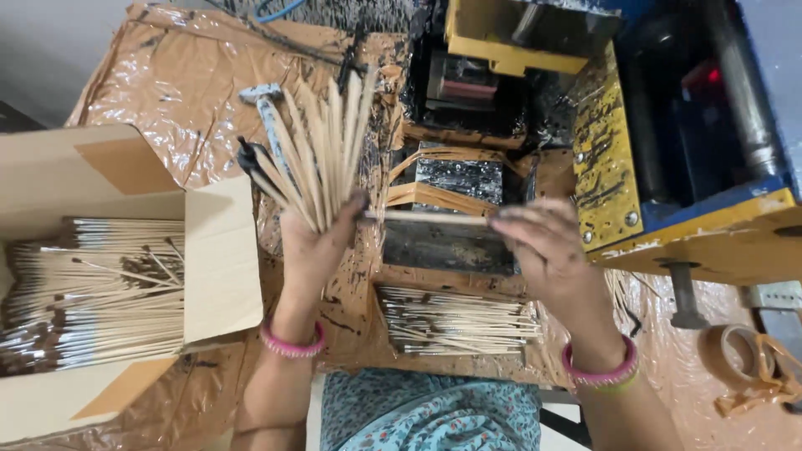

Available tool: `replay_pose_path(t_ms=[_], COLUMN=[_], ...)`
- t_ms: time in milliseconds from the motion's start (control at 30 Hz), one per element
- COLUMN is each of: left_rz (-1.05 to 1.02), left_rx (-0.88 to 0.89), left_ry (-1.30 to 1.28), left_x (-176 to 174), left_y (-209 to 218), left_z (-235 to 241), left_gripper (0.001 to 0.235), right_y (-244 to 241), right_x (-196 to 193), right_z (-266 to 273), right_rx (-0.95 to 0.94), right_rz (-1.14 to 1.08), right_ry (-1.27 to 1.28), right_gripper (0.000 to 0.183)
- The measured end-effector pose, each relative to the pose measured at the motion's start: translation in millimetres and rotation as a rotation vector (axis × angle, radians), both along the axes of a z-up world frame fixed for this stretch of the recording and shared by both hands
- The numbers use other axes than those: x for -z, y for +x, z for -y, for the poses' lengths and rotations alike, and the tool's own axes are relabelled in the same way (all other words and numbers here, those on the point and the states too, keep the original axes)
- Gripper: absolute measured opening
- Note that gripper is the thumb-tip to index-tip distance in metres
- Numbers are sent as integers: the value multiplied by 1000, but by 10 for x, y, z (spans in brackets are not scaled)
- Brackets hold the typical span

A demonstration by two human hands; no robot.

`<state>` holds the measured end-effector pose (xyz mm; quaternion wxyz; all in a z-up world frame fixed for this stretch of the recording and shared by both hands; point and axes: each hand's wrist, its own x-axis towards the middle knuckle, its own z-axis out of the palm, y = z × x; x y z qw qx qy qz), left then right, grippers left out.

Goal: Operating an industrial machine to process wooden sticks, feeding them into the intake and collecting processed sticks into a box.

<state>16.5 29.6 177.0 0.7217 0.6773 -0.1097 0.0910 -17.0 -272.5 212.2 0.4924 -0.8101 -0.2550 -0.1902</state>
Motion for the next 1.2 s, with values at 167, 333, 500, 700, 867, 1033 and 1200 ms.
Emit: replay_pose_path(t_ms=[167, 333, 500, 700, 867, 1033, 1200], left_rz=[86, -49, -114, -140, -61, 68, 194], left_rx=[-219, -98, -3, 26, -42, -134, -341], left_ry=[59, -65, -103, -157, -27, -28, 32], left_x=[113, 47, 29, 40, 217, 759, 904], left_y=[573, 721, 734, 741, 755, 595, -35], left_z=[86, 277, 427, 481, 450, 227, 104], left_gripper=[12, 14, 16, 15, 17, 22, 16], right_y=[331, 430, 333, 344, 172, -120, -788], right_x=[-187, 285, 299, 935, -357, 114, 1142], right_z=[-150, 63, 58, 350, 92, 318, 1311], right_rx=[257, 336, 315, 393, 527, 420, 642], right_rz=[352, 326, 275, 154, 471, 234, 145], right_ry=[-759, -630, -376, -302, -939, -456, -360], right_gripper=[36, 41, 44, 46, 35, 15, 18])
